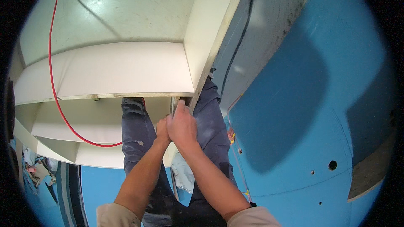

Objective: The person assembles a white wooden shelving unit by placing wooden panels into the frame and securing them with a pneumatic nail gun. The person repeatedly positions panels, aligns them, and fastens them in place.

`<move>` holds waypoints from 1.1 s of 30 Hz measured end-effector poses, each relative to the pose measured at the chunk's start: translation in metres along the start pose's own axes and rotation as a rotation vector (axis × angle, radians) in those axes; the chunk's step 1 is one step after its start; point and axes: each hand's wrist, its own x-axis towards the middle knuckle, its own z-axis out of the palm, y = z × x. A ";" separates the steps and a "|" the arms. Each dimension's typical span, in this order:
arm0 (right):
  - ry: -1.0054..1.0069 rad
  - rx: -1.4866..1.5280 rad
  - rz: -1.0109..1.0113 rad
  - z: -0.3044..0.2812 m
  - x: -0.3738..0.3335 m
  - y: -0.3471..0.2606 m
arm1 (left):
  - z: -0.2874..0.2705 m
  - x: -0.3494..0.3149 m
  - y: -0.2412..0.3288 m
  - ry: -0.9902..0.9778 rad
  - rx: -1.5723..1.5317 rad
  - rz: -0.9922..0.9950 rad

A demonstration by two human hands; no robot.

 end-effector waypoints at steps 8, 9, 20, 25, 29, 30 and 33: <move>0.078 0.218 -0.047 0.035 0.025 0.017 | -0.016 -0.014 0.012 -0.001 -0.011 -0.014; 0.038 0.204 -0.010 0.031 0.029 0.015 | -0.019 -0.010 0.013 -0.015 -0.036 -0.022; -0.320 -0.228 -0.337 0.065 -0.004 -0.057 | -0.010 -0.055 -0.022 0.202 -0.371 -0.193; -0.430 -0.430 -0.505 0.007 -0.073 -0.068 | -0.037 -0.150 0.024 0.301 -0.557 -0.135; -0.555 -0.454 -0.695 -0.056 -0.161 -0.117 | -0.068 -0.269 0.058 0.236 -0.571 -0.001; -0.588 -0.449 -0.732 -0.079 -0.178 -0.128 | -0.076 -0.295 0.064 0.207 -0.531 0.056; -0.636 -0.376 -0.827 -0.169 -0.203 -0.148 | -0.121 -0.346 0.094 0.243 -0.455 0.350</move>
